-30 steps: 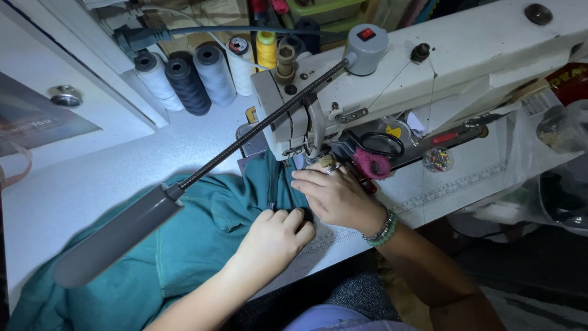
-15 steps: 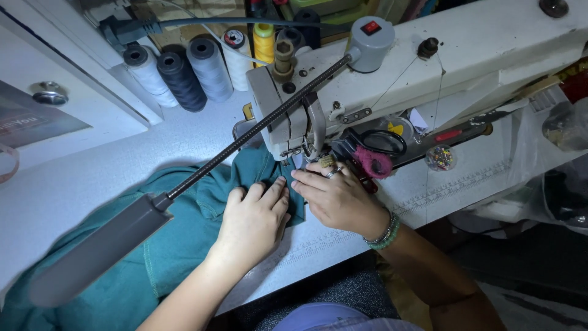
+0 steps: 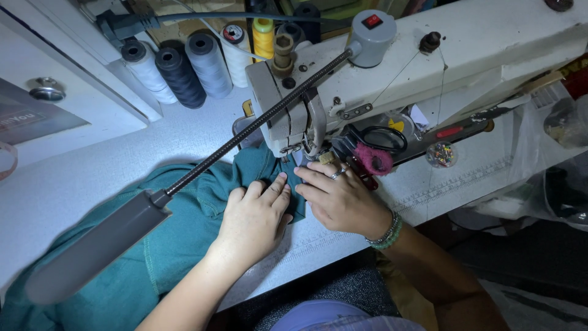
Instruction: Trimming loose threads from a green garment using scissors and positioning it on an industrial sewing machine.
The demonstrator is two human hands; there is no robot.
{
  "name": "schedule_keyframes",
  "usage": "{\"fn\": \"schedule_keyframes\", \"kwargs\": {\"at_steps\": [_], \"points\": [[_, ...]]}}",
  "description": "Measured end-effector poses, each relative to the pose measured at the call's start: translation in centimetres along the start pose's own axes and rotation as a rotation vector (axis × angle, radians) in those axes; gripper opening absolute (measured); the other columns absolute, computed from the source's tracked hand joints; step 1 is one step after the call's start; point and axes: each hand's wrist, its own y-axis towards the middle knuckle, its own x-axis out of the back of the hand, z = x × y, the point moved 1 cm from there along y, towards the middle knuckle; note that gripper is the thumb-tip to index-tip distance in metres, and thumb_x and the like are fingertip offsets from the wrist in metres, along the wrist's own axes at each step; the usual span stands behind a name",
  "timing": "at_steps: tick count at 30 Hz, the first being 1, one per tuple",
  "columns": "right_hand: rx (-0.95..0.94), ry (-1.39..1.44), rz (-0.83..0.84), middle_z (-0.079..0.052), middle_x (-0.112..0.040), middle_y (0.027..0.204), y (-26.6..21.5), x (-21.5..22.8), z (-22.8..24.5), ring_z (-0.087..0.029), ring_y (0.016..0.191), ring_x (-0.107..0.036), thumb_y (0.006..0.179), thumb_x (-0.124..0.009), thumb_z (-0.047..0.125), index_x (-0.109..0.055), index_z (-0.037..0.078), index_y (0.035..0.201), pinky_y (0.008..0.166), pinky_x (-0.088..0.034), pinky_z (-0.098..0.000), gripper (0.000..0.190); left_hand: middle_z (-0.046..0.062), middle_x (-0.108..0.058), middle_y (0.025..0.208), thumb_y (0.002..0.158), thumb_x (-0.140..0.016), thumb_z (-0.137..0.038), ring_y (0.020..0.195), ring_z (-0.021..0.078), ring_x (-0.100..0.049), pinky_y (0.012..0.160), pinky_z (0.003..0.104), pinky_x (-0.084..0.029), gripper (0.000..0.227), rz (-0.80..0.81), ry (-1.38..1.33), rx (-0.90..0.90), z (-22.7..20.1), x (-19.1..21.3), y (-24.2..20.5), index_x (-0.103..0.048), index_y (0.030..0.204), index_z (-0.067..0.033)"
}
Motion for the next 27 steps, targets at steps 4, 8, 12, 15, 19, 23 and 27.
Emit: {"fn": "schedule_keyframes", "kwargs": {"at_steps": [4,8,12,15,19,23,27], "points": [[0.045,0.153,0.071,-0.01,-0.07,0.117,-0.2,1.4,1.7,-0.027,0.12,-0.062,0.09,-0.051,0.014,-0.072,0.01,0.108,0.094,-0.042,-0.0442,0.028,0.008,-0.062,0.142,0.09,-0.059,-0.043,0.109,0.0303,-0.057,0.075,0.042,-0.043,0.051,0.076,-0.06,0.015,0.2,0.9,0.4,-0.067,0.13,-0.0131],[0.063,0.166,0.106,-0.012,-0.07,0.116,-0.3,1.9,1.5,-0.03,0.12,-0.063,0.091,-0.052,0.012,-0.072,0.007,0.105,0.095,-0.043,-0.0455,0.025,0.008,-0.062,0.142,0.092,-0.055,-0.044,0.111,0.0306,-0.057,0.077,0.042,-0.043,0.05,0.097,-0.07,0.029,-0.3,1.0,0.6,-0.067,0.13,-0.0144],[0.055,0.145,0.125,-0.013,-0.068,0.121,-0.9,1.7,1.0,-0.031,0.124,-0.062,0.09,-0.053,0.013,-0.07,0.008,0.106,0.096,-0.044,-0.0454,0.024,0.01,-0.064,0.139,0.093,-0.055,-0.045,0.112,0.0314,-0.057,0.08,0.045,-0.042,0.049,-0.023,-0.06,0.034,-0.9,0.4,0.5,-0.068,0.128,-0.0141],[0.039,0.176,0.124,-0.016,-0.066,0.127,-0.8,1.8,0.8,-0.034,0.127,-0.06,0.089,-0.054,0.012,-0.07,0.007,0.105,0.098,-0.044,-0.0478,0.023,0.009,-0.064,0.138,0.095,-0.054,-0.046,0.115,0.0311,-0.056,0.085,0.047,-0.04,0.048,-0.048,-0.049,0.034,-0.9,0.4,0.4,-0.068,0.127,-0.0148],[0.032,0.2,0.138,-0.018,-0.065,0.131,-0.7,1.8,0.4,-0.036,0.128,-0.06,0.089,-0.057,0.015,-0.07,0.007,0.105,0.101,-0.044,-0.0502,0.023,0.009,-0.063,0.136,0.096,-0.051,-0.05,0.119,0.0304,-0.054,0.09,0.049,-0.037,0.049,-0.066,-0.04,0.022,-0.8,0.5,0.3,-0.067,0.127,-0.0162],[-0.007,0.197,0.175,-0.015,-0.064,0.134,-1.1,1.3,0.2,-0.036,0.133,-0.056,0.089,-0.058,0.02,-0.071,0.011,0.105,0.103,-0.041,-0.0525,0.022,0.008,-0.062,0.138,0.097,-0.049,-0.049,0.12,0.0302,-0.053,0.091,0.049,-0.036,0.049,-0.025,-0.058,0.031,-0.7,0.7,0.4,-0.067,0.128,-0.0164],[-0.025,0.225,0.2,-0.017,-0.062,0.138,-1.1,1.3,0.0,-0.038,0.134,-0.053,0.091,-0.057,0.021,-0.07,0.011,0.106,0.105,-0.038,-0.0565,0.023,0.008,-0.062,0.138,0.097,-0.049,-0.05,0.12,0.0301,-0.053,0.091,0.049,-0.035,0.049,-0.025,-0.054,0.035,-0.8,0.7,0.6,-0.066,0.129,-0.0163]]}}
